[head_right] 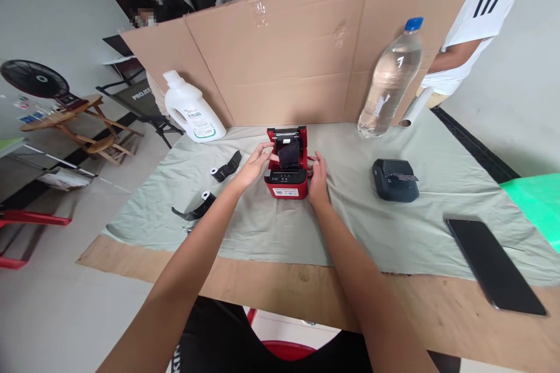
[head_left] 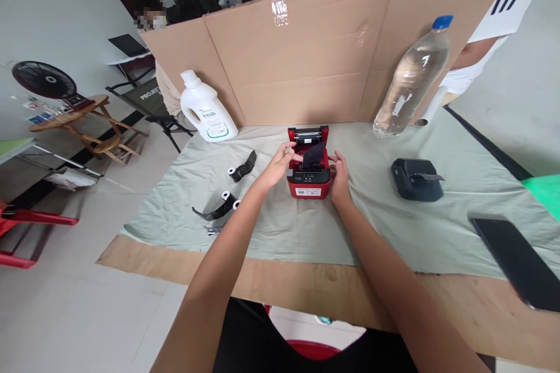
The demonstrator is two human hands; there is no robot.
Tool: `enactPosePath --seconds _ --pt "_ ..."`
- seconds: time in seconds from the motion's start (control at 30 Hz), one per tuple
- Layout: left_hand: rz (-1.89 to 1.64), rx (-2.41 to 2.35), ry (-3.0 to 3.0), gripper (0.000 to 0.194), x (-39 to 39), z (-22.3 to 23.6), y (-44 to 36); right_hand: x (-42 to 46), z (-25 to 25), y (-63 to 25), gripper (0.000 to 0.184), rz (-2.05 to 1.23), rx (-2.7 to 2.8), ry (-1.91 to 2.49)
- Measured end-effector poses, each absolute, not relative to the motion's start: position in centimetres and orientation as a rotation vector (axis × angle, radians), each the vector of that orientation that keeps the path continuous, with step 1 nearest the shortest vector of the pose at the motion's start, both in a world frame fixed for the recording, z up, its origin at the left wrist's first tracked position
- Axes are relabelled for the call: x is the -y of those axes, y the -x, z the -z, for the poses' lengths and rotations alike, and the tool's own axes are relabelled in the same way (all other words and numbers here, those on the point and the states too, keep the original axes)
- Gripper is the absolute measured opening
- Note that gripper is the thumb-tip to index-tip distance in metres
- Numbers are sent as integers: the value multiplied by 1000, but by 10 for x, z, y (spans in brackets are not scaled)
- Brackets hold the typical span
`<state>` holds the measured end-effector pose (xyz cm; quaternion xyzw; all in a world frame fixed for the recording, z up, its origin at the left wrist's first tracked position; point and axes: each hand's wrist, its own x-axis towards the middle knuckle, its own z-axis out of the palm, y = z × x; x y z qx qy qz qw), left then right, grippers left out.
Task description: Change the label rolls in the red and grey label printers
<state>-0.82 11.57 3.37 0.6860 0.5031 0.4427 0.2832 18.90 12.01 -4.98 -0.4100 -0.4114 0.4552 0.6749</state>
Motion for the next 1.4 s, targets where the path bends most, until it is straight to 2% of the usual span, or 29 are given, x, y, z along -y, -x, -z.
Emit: enactPosePath --seconds 0.23,0.37,0.53,0.7,0.83,0.97,1.1,1.27,1.4 --pt "-858 -1078 -1852 38 -119 -59 2 -120 47 -189 49 -1051 879 909" --pt "-531 -1271 -2242 18 -143 -71 -6 -124 48 -192 50 -1078 837 912" --pt "-42 -1544 -2495 25 -160 -78 -23 -127 49 -193 53 -1079 834 924" --pt "88 -1650 -2420 19 -159 -81 -36 -126 49 -193 52 -1070 851 929" --pt "-205 -1657 -2401 11 -141 -83 -24 -127 49 -192 50 -1077 828 914" --pt "-871 -1656 -2134 18 -114 -82 8 -128 49 -191 48 -1066 810 910" --pt "-1477 -1588 -1572 21 -89 -84 65 -128 50 -191 47 -1086 803 908" --pt "-1685 -1539 -984 19 -51 -91 161 -127 48 -190 46 -1043 819 933" --pt "-1754 -1594 -793 25 -25 -89 210 -126 47 -190 49 -1031 848 958"
